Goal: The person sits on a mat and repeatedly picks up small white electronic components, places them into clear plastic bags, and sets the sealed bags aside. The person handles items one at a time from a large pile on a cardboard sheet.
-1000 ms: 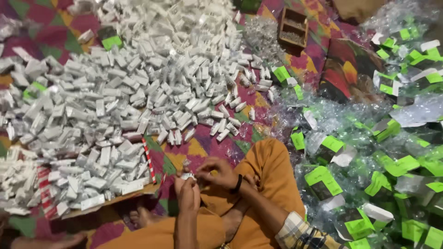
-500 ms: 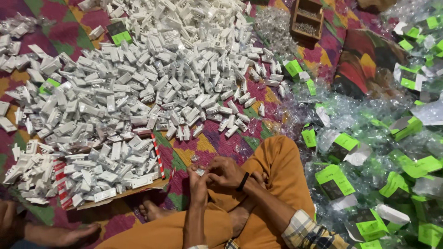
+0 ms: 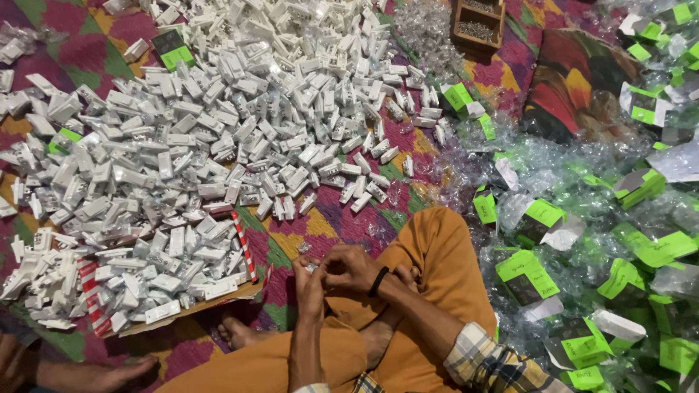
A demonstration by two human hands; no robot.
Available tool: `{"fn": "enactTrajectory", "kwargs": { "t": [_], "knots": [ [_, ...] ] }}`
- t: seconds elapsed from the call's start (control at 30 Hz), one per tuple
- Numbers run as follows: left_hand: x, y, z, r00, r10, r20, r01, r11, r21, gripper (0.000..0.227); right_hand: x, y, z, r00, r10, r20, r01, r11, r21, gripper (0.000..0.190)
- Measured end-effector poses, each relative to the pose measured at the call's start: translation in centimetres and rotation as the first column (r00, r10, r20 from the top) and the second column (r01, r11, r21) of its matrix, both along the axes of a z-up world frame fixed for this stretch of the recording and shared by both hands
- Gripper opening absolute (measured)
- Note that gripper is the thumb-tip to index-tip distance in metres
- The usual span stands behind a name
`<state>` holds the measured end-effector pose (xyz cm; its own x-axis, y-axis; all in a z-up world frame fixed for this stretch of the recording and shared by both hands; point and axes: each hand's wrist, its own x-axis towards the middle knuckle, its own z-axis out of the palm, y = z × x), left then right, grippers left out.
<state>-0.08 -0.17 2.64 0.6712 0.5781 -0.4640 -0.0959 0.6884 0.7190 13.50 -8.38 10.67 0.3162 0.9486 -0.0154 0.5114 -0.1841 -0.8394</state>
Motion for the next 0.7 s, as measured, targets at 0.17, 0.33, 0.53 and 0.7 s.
{"fn": "enactTrajectory", "kwargs": {
  "t": [0.17, 0.33, 0.53, 0.7],
  "knots": [
    [0.4, 0.0, -0.1, 1.0, -0.001, -0.012, 0.001, 0.999, 0.034, 0.026, -0.2, 0.0, 0.3, 0.999, -0.034, 0.029, 0.035, 0.999, -0.011, 0.027],
    [0.2, 0.6, 1.7, 0.998, 0.046, 0.04, -0.044, 0.998, -0.042, 0.024, -0.3, 0.3, 0.6, 0.988, -0.144, 0.05, 0.146, 0.989, -0.028, 0.031],
    [0.0, 1.5, 4.8, 0.979, -0.056, -0.197, 0.097, 0.973, 0.208, 0.033, 0.0, 0.2, 0.8, 0.953, -0.281, -0.11, 0.273, 0.958, -0.082, 0.017],
    [0.4, 1.8, 5.9, 0.987, -0.024, -0.156, 0.068, 0.956, 0.284, 0.037, 0.0, 0.3, 0.4, 0.946, -0.285, -0.156, 0.281, 0.958, -0.047, 0.015]
  ]
}}
